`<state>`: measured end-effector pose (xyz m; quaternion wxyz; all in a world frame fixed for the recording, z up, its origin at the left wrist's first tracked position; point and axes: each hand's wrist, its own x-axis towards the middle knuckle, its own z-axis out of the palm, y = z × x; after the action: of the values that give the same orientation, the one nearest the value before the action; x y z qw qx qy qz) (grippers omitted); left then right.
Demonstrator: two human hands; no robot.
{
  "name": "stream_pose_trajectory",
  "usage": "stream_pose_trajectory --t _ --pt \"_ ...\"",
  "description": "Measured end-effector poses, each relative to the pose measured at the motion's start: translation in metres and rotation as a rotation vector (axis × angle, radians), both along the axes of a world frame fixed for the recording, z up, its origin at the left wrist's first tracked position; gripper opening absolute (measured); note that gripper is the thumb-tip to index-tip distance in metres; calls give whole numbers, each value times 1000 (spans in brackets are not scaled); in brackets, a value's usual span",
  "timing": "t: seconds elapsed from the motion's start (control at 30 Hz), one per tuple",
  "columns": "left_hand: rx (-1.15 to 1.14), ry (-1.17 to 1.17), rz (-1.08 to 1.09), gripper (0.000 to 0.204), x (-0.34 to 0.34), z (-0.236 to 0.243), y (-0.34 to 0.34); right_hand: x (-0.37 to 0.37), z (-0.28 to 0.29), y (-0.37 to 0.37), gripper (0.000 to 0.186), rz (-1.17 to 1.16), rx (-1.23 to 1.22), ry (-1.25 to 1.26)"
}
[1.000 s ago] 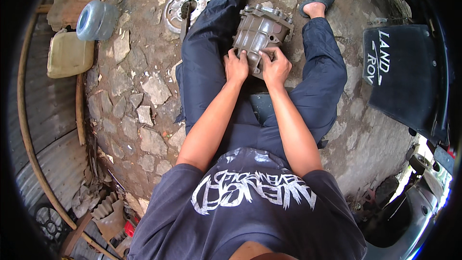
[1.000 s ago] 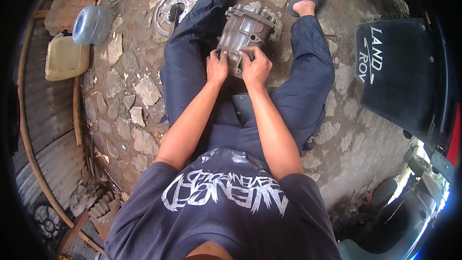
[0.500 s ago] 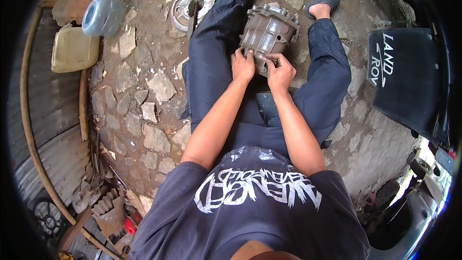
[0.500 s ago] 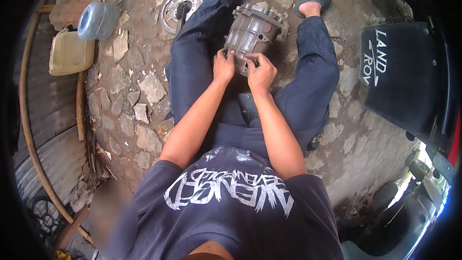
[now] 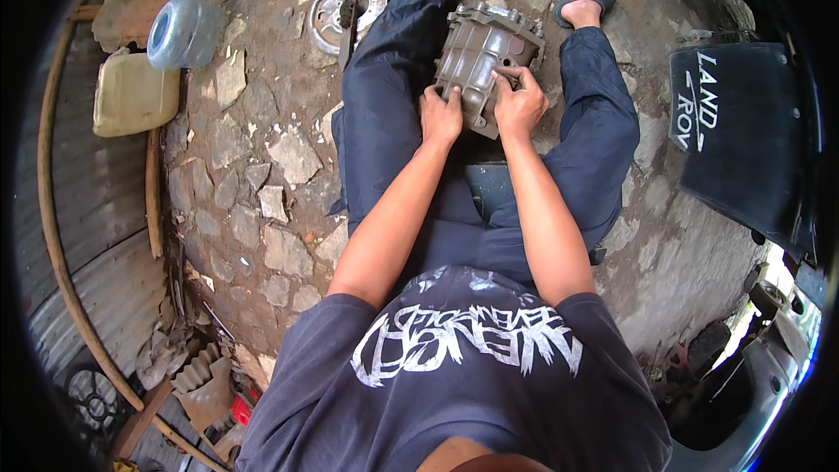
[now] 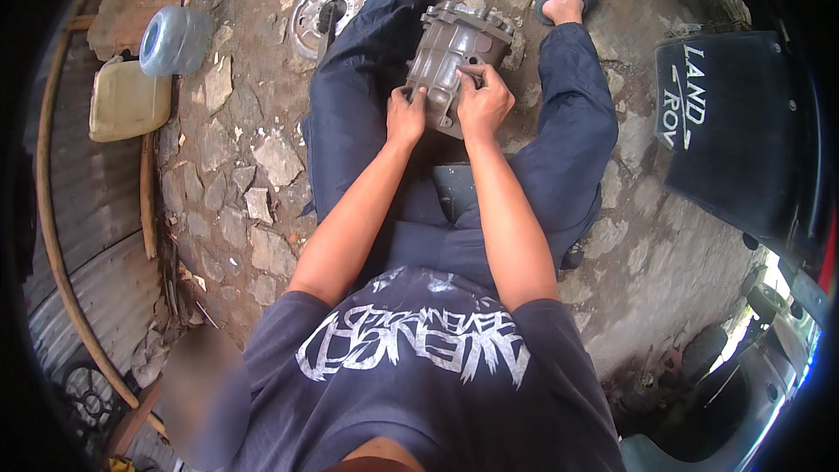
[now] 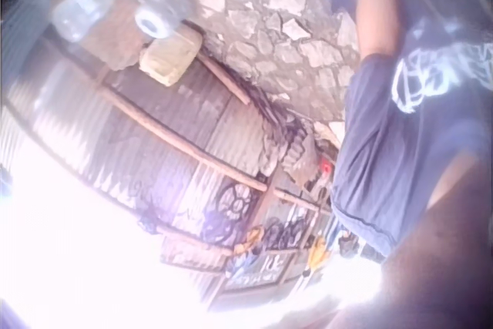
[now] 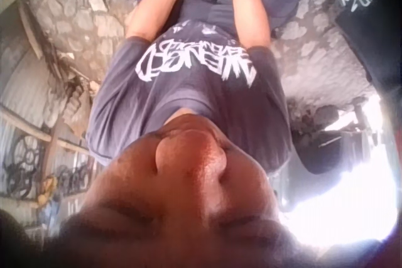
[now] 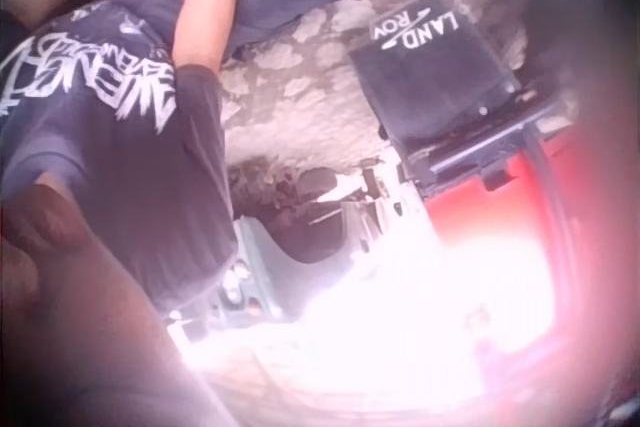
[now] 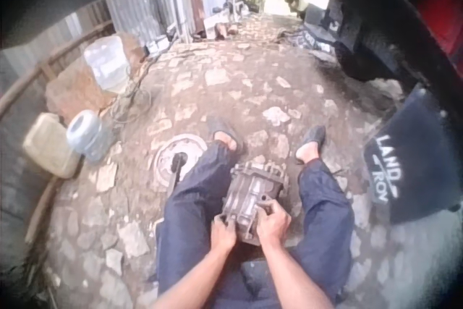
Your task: The person sits on the ground and works on a metallic mechanical part, repeatedly inserting and adjusting small components with both hands. The person rotates the part to access different sides and continues the adjustment process throughout the clip.
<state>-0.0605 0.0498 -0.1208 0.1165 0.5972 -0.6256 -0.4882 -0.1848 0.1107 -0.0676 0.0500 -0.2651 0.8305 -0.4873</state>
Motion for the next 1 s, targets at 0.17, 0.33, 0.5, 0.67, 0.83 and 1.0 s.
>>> stream_pose_trajectory --t 0.17,0.33,0.5,0.67,0.83,1.0 --pt "-6 -37 9 60 -1 1 2 3 -4 10 13 -5 35 -66" --pt "-1 -12 7 61 -3 -2 3 -14 -3 5 18 -13 111 -19" --pt "3 -55 7 59 -6 0 -1 -17 9 5 17 140 109 -3" --pt "-221 118 -9 53 7 19 8 -65 84 -6 17 156 77 -93" --pt "-270 377 -122 37 11 82 24 -85 89 34 29 417 -18 -561" --pt "425 735 -75 30 21 133 43 -14 106 67 34 474 -86 -814"
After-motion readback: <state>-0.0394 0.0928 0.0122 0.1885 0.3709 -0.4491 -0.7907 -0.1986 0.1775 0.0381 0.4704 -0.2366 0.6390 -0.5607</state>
